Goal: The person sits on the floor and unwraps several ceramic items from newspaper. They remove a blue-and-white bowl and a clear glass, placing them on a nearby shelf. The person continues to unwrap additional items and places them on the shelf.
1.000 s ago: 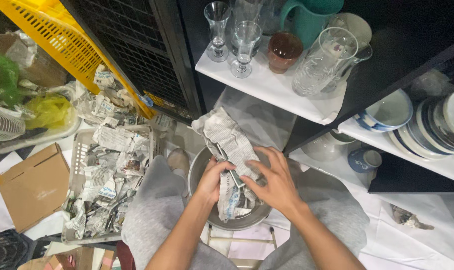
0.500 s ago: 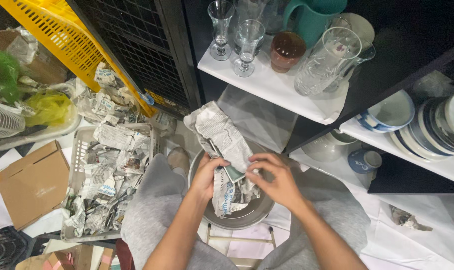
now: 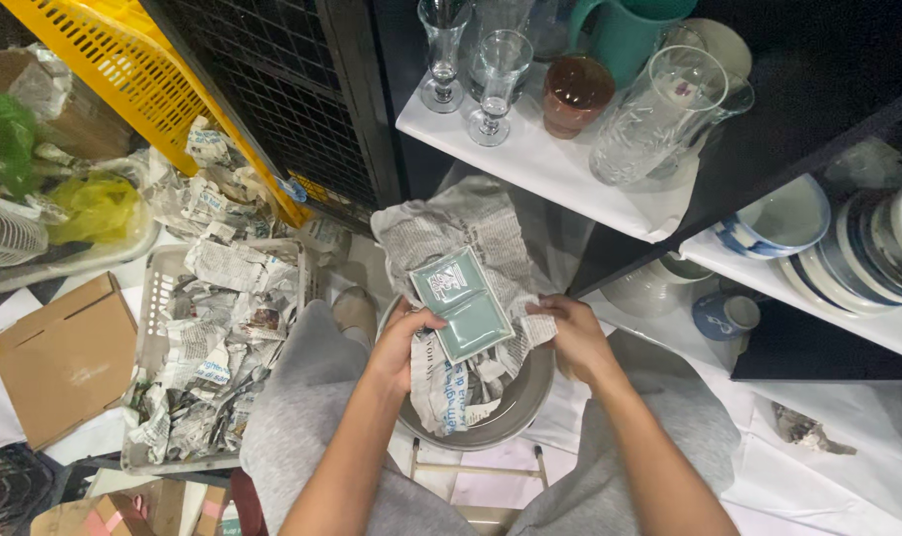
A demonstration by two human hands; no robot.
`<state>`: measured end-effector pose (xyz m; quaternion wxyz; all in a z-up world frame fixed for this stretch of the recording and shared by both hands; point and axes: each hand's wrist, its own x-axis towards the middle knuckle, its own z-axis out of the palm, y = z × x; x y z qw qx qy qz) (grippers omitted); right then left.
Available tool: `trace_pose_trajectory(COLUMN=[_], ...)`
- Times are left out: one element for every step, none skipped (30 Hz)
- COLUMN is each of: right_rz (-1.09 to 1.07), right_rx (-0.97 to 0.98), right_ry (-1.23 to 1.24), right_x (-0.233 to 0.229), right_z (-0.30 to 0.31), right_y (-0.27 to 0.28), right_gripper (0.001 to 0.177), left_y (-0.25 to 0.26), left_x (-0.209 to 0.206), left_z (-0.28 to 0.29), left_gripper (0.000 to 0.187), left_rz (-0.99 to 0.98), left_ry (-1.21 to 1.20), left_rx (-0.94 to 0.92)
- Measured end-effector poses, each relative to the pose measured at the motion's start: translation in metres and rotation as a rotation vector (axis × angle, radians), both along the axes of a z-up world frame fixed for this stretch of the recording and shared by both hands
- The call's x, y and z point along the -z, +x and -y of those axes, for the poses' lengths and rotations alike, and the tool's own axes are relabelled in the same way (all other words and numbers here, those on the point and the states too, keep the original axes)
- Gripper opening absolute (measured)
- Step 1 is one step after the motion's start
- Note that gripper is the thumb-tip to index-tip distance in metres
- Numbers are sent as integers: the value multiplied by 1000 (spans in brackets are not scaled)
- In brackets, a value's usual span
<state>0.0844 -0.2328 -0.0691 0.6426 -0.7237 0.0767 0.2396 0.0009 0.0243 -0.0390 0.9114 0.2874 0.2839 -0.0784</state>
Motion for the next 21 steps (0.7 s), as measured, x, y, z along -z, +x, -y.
trace_pose_trajectory(right_rz=[184, 368, 475, 582, 692, 766, 839, 911, 596, 280, -38, -41, -44, -47, -14, 18, 48, 65, 82, 100, 80], right_rx=[-64, -129, -78, -27, 26, -26, -76, -126, -189, -246, -292, -363, -429, -495, -493, -490, -491, -463, -436, -409, -374], right_ry=[-156, -311, -318, -323, -328, -329, -330, -330, -306, -276, -243, -207, -171, -134, -178, -223, -266, -264, -262, -260, -213], right_x=[-6, -14, -23, -32, -41, -50, -58, -64, -66, -65, -63, -58, -51, -46, -41, -37, -33, -30, -28, -26, -26], right_z=[-1, -2, -4, -7, -10, -10, -10, -10, -12, -16, -18, -21, -26, -27, -26, -27, -28, -27, -27, -27, -26], right_y=[-3, -5, -10, -15, -17, -20, -24, -26, -28, -29, -32, -33, -33, -34, -33, -32, -31, -31, -30, -28, -26], right_gripper=[33, 35, 36, 37, 37, 32, 28, 24, 28, 33, 39, 38, 38, 40, 40, 40, 41, 41, 42, 42, 40], left_y=[-1, -2, -4, -5, -5, -6, -6, -6, -7, -8, -9, -10, -11, -12, -12, -11, -11, -11, -10, -9, -8], left_x=[-1, -2, -3, -4, -5, -7, -8, -10, -11, -12, -13, -14, -14, -15, -16, -16, -17, -18, -18, -19, -20], left_z=[0, -1, 0, 1, 1, 2, 3, 4, 5, 5, 6, 6, 7, 8, 8, 9, 9, 9, 10, 10, 9], left_gripper=[64, 66, 67, 69, 68, 68, 68, 67, 66, 65, 64, 64, 63, 62, 61, 59, 57, 55, 52, 49, 49], left_rz=[57, 72, 86, 101, 93, 84, 76, 84, 90, 96, 65, 35, 5, -13, -28, -43, -43, -42, -42, -41, -39], left_ry=[6, 23, 39, 55, 67, 78, 91, 91, 91, 91, 118, 146, 173, 168, 164, 161, 145, 129, 114, 50, -15], left_rx=[19, 23, 27, 30, 47, 65, 83, 90, 97, 104, 119, 134, 154, 150, 144, 138, 127, 116, 105, 80, 54])
